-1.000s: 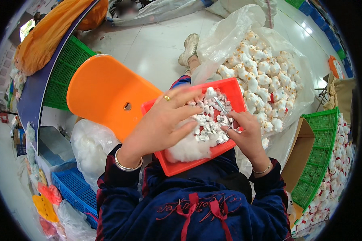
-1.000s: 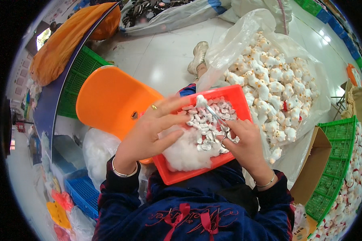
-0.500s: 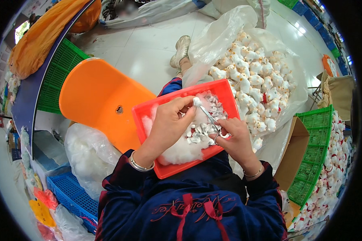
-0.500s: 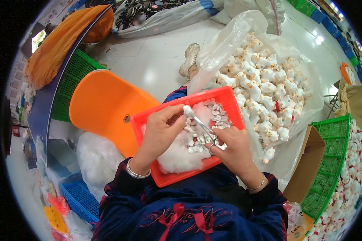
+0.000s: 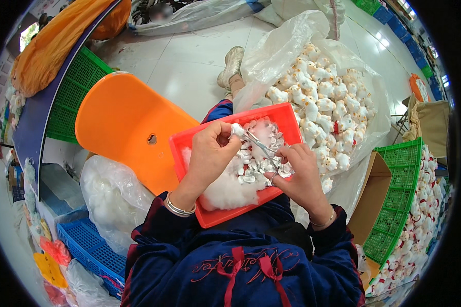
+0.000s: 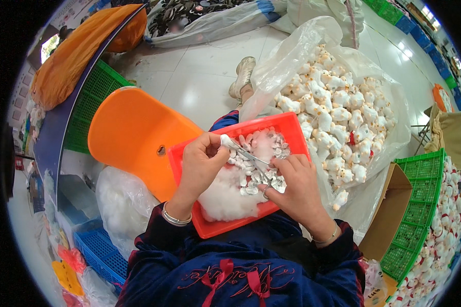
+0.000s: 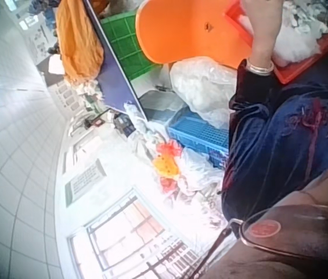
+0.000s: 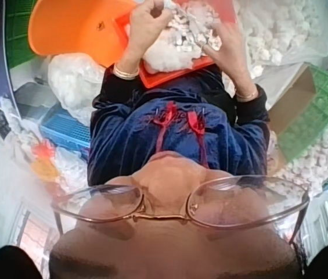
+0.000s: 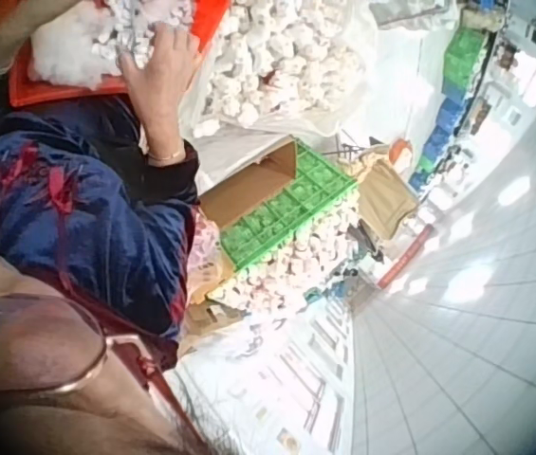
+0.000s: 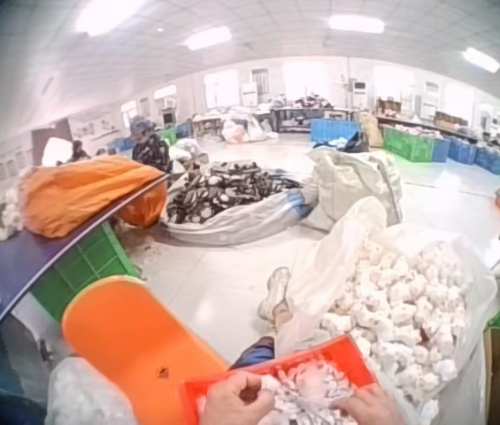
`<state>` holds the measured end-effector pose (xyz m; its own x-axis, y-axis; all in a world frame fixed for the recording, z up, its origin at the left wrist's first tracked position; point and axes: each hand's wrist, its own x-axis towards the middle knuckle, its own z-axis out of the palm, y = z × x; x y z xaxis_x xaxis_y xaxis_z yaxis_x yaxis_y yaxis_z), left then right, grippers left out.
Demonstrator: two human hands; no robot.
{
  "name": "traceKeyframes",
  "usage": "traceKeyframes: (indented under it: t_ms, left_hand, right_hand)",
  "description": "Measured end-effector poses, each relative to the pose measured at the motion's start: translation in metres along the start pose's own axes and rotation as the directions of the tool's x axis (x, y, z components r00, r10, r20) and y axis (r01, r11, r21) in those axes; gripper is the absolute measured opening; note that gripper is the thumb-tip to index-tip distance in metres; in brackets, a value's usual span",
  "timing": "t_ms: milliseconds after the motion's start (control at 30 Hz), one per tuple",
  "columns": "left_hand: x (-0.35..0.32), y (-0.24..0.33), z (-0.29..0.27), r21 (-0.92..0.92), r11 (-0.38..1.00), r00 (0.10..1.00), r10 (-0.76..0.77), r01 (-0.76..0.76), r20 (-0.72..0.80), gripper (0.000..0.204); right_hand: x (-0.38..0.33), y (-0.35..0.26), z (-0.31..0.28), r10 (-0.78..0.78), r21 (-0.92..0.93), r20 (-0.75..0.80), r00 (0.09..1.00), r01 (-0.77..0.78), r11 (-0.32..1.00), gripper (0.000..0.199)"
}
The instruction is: The person uses scissors to trim white cotton from small white objects held in the left hand, placing trimmed pieces into a red tray on their lap. The person works continuously over a pile of similar items in a bag nearby.
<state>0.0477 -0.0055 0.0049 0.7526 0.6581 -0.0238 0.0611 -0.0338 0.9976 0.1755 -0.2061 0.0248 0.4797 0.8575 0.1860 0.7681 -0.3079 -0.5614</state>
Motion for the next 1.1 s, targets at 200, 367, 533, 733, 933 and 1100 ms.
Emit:
traceKeyframes:
  t_ms: [200,367,533,733,933,1100]
  left_hand:
    - [-0.001,0.002,-0.001,0.098,0.994,0.999,0.044,-0.041,-0.023,0.007]
    - [0.001,-0.002,-0.003,0.100,0.994,0.997,0.046,-0.039,-0.063,0.008]
    - [0.001,-0.009,0.000,0.103,0.991,0.993,0.092,-0.083,-0.080,0.008]
    - [-0.006,-0.012,0.009,-0.088,0.994,0.997,0.065,-0.070,-0.050,0.009]
    - [-0.006,-0.021,-0.004,-0.201,0.979,1.000,-0.030,0.030,0.003,0.009]
    - [-0.005,-0.017,-0.002,-0.272,0.962,0.999,-0.035,0.032,-0.005,0.008]
  right_hand:
    - [0.015,-0.010,0.002,-0.028,-0.101,0.018,0.999,0.029,0.994,0.049]
    - [0.010,-0.005,0.005,0.021,-0.080,0.088,0.996,-0.014,0.997,0.039]
    - [0.013,-0.007,0.003,0.106,0.091,0.248,0.963,-0.132,0.987,0.033]
    - [0.013,-0.009,0.018,0.122,0.225,0.272,0.954,-0.187,0.956,0.035]
    - [0.009,0.005,0.007,0.014,0.078,0.218,0.976,-0.032,0.996,0.044]
    - [0.016,0.001,-0.001,-0.029,0.044,0.124,0.992,0.023,0.999,0.046]
